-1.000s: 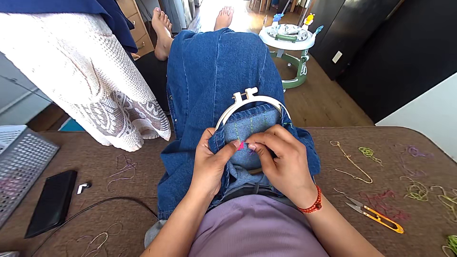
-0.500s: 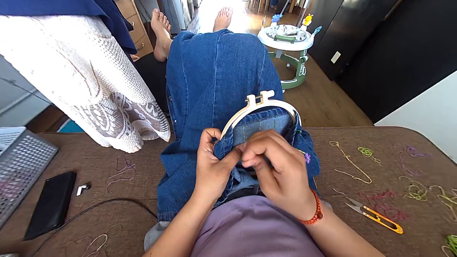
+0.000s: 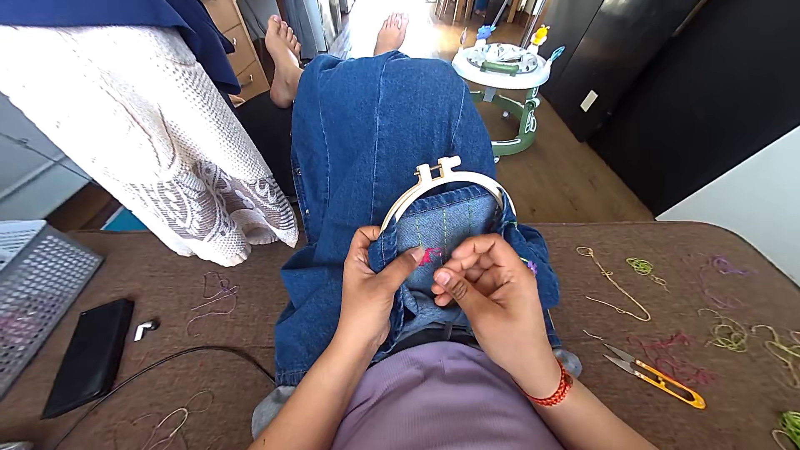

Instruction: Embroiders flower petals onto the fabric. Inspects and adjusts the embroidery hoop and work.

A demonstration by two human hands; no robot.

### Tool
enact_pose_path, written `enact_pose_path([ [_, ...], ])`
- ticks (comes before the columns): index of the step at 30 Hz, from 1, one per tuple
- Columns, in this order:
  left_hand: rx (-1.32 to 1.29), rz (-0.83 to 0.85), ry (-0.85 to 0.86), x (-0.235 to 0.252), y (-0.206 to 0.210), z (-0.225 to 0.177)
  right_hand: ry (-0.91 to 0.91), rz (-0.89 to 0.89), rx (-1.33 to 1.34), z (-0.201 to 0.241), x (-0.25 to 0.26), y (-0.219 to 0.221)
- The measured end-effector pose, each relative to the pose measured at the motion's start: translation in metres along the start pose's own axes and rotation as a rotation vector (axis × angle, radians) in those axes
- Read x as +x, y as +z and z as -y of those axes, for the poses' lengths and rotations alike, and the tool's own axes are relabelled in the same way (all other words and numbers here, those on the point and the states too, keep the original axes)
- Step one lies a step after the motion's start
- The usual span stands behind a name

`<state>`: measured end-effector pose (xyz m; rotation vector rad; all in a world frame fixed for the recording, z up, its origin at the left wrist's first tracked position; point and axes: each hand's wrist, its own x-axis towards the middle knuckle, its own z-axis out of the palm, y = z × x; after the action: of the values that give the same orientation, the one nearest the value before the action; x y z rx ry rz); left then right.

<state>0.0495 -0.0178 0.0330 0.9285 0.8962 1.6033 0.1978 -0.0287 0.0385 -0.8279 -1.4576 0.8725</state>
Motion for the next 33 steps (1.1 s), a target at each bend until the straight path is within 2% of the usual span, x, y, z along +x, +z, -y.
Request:
enact_pose_path([
  [5, -0.004, 0.015, 0.021, -0.001, 0.001, 0.001, 0.127, 0.0, 0.005, 0.001, 0.004, -0.001],
  [10, 0.001, 0.02, 0.022, -0.001, 0.0, 0.002, 0.161, -0.002, 0.037, 0.003, 0.008, 0.0],
  [22, 0.015, 0.042, 0.05, -0.002, 0.0, 0.0, -0.097, 0.059, 0.003, 0.009, 0.024, -0.005],
  [29, 0.013, 0.046, 0.05, -0.002, 0.0, 0.001, 0.031, 0.063, 0.356, 0.014, 0.033, -0.009],
  [33, 0.018, 0.045, 0.044, -0.002, 0.0, 0.0, 0.093, 0.051, 0.413, 0.021, 0.037, -0.01],
])
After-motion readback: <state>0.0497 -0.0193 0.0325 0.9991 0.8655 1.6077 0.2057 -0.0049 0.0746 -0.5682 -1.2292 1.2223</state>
